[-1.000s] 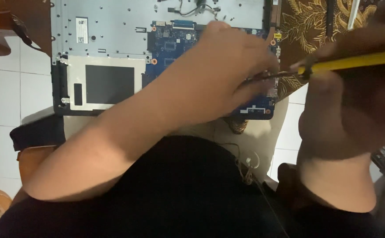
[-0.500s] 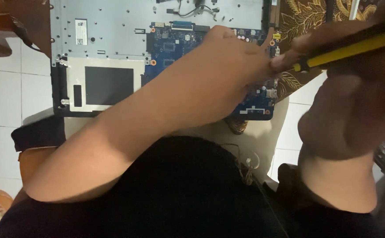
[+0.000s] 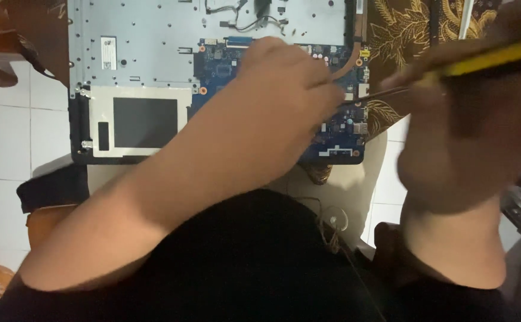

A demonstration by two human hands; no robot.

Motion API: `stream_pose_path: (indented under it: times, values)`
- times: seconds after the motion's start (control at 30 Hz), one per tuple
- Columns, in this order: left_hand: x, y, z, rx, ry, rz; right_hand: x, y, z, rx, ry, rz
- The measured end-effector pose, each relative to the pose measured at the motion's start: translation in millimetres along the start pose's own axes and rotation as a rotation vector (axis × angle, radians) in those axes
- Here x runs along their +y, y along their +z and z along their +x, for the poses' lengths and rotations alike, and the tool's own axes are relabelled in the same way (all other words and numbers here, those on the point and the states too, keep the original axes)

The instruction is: Disassembling a laptop by removing internal screws and disconnecting components from the motherboard using a screwdriver.

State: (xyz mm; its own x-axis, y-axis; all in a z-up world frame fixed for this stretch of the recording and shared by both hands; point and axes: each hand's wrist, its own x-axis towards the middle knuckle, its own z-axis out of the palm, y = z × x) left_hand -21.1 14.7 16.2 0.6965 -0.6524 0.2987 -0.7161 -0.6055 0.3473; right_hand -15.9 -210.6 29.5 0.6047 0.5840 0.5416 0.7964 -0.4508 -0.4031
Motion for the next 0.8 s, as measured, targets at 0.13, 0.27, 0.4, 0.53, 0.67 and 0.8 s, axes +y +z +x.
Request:
stream_pose_path:
  times: [0.13,0.27,0.4,0.53,0.67,0.8]
  values:
    - [11,-1,-15,0.048,0.027,0.164,3,11,-14,0.361,0.240,0.123]
    - [16,15,-19,0.097,0.049,0.391,14,3,-26,0.616,0.585,0.061]
    - [24,20,-13,0.132,0.056,0.438,22,-5,-10,0.642,0.418,0.030]
    - [29,11,-12,0.036,0.039,0.469,44,-13,-10,0.568,0.240,0.096]
    - [31,-9,-21,-0.080,0.003,0.365,75,-37,-18,0.279,0.200,-0.487]
    - [19,-33,-41,-0.113,-0.030,0.143,118,-23,-25,0.089,0.402,-0.468]
